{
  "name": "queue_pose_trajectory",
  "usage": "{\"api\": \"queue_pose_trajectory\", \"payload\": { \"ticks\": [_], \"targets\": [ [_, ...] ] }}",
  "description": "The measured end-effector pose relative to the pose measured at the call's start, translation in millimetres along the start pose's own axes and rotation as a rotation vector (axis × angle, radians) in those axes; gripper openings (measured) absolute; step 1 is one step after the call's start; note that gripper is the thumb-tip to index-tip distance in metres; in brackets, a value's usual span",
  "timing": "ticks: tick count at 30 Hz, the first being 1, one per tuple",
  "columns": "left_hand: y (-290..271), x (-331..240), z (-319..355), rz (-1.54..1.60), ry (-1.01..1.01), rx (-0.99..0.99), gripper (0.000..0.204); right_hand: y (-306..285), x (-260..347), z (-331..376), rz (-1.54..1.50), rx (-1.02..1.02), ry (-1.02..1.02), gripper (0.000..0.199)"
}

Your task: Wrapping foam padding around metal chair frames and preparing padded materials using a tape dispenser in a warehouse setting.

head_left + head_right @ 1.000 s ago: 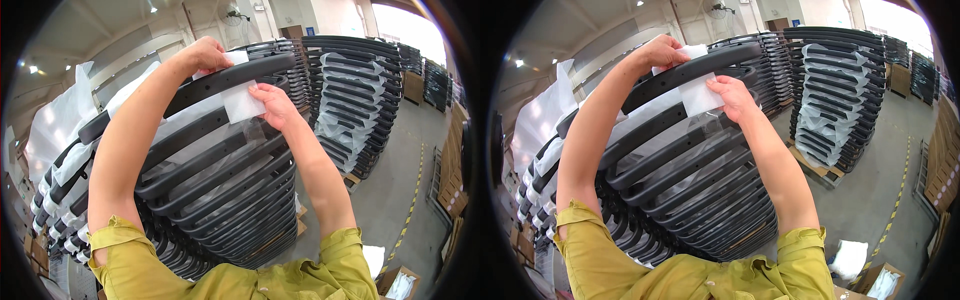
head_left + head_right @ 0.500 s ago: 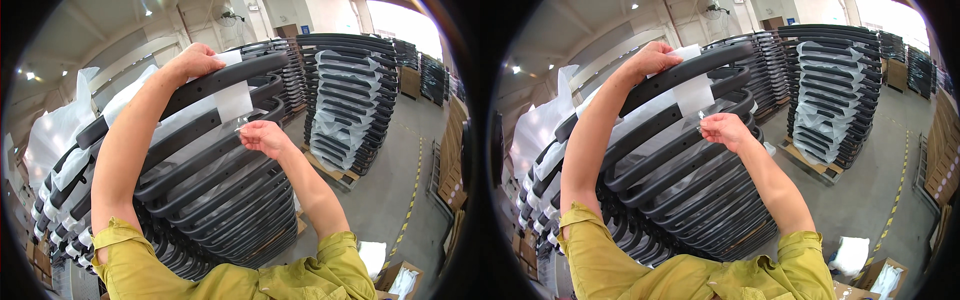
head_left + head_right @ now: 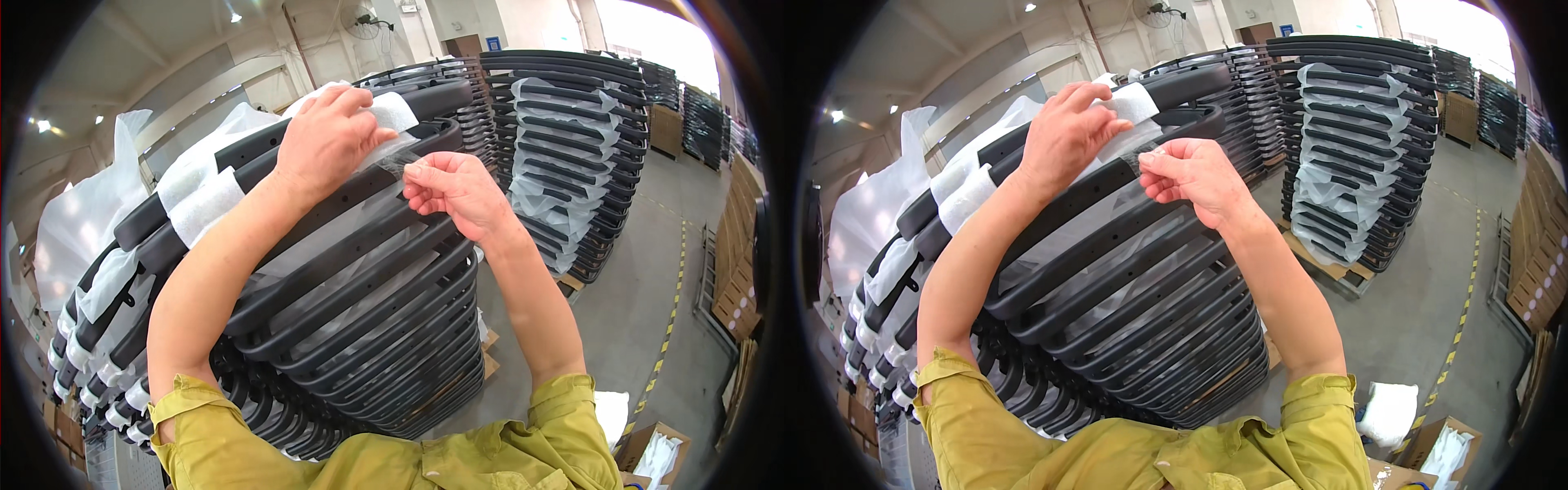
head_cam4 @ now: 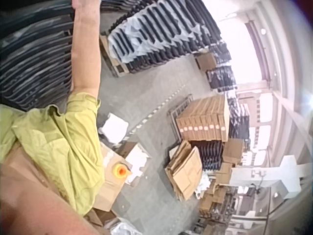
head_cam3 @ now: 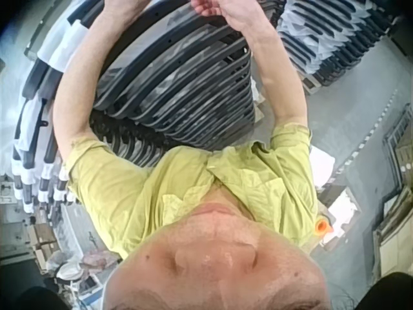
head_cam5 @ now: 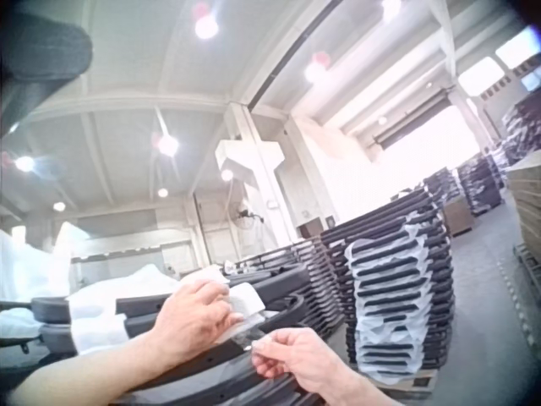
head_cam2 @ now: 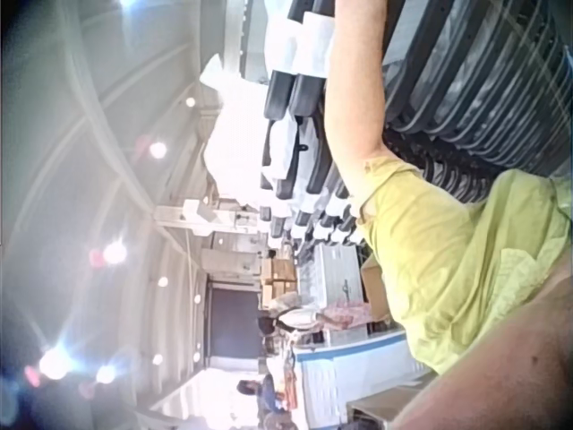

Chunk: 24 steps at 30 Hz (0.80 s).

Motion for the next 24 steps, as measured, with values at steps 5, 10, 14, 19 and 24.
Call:
{"api": "queue_pose_trajectory", "payload": {
  "ticks": [5,10,14,19,24],
  "targets": [
    [17,15,-3,0.220,-0.382,0.212,0.028,-4,-4,2,-0.003,-0.042,0.016,0.016],
    [17,4,-2,0.047,-0.340,0.206,0.022,17,45,-22,-0.032,-0.030,-0.135,0.015],
    [10,17,-3,0.377,-0.382,0.232,0.021,26,58,-53,-0.027,-0.138,-0.055,0.020],
    [15,31,4,0.359,-0.694,0.148,0.022,23,71,-67,0.001,-0.065,-0.016,0.045],
    [16,29,1,0.203,-0.680,0.153,0.022,-21,61,-21,-0.135,-0.173,-0.190,0.050]
  ]
}}
Point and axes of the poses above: each hand's wrist, its own z-axis away from the middle knuckle, its own y-axis out of the palm, x = y × z, the point moved 6 cm from there along -z, towards the middle knuckle, and after that the axes turned 9 degrees about y, right-handed, at the moved point
